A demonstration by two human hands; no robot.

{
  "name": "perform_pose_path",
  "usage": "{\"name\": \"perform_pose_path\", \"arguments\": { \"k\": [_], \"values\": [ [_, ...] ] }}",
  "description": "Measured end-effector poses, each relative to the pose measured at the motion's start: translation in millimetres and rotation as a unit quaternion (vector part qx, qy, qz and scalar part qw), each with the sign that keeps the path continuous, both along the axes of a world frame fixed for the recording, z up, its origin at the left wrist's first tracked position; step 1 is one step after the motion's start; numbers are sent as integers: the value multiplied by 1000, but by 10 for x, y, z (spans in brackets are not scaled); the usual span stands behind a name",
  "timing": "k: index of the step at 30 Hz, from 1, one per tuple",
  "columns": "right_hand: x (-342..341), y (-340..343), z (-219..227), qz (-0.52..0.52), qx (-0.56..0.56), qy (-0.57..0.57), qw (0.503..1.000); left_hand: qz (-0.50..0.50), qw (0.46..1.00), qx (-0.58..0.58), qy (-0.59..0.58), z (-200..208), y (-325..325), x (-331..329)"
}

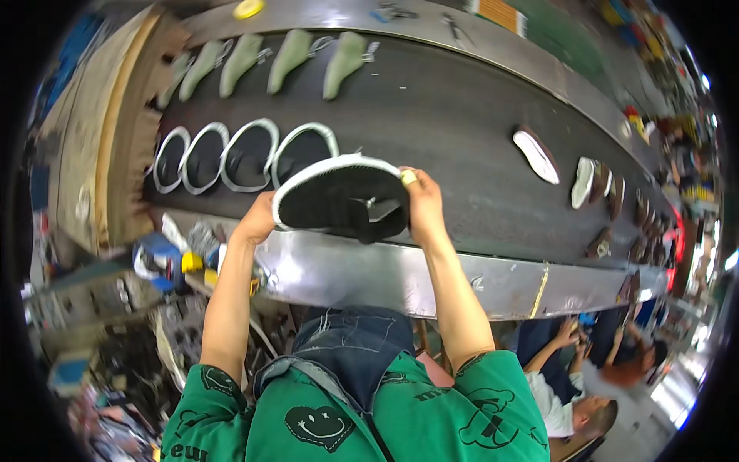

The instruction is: The person repeatedly takes shoe lasts, uppers, and insoles from a conveyor belt, fits each upper and insole onto a shoe last by hand, presses them using a shoe lasting machine, and places the assembled shoes back onto the conveyor belt.

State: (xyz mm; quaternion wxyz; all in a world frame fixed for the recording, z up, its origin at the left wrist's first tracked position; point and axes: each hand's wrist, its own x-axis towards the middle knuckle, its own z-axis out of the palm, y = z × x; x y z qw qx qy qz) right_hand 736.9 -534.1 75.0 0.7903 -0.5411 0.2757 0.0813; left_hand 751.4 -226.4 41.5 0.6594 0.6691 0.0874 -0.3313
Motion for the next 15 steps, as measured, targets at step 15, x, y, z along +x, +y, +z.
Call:
{"name": "perform_pose_path", "arguments": {
  "k": [15],
  "values": [
    [-1300,2015,-389,151,223,159,950,406,912,-18,-45,821,1838,-2338]
  ]
}}
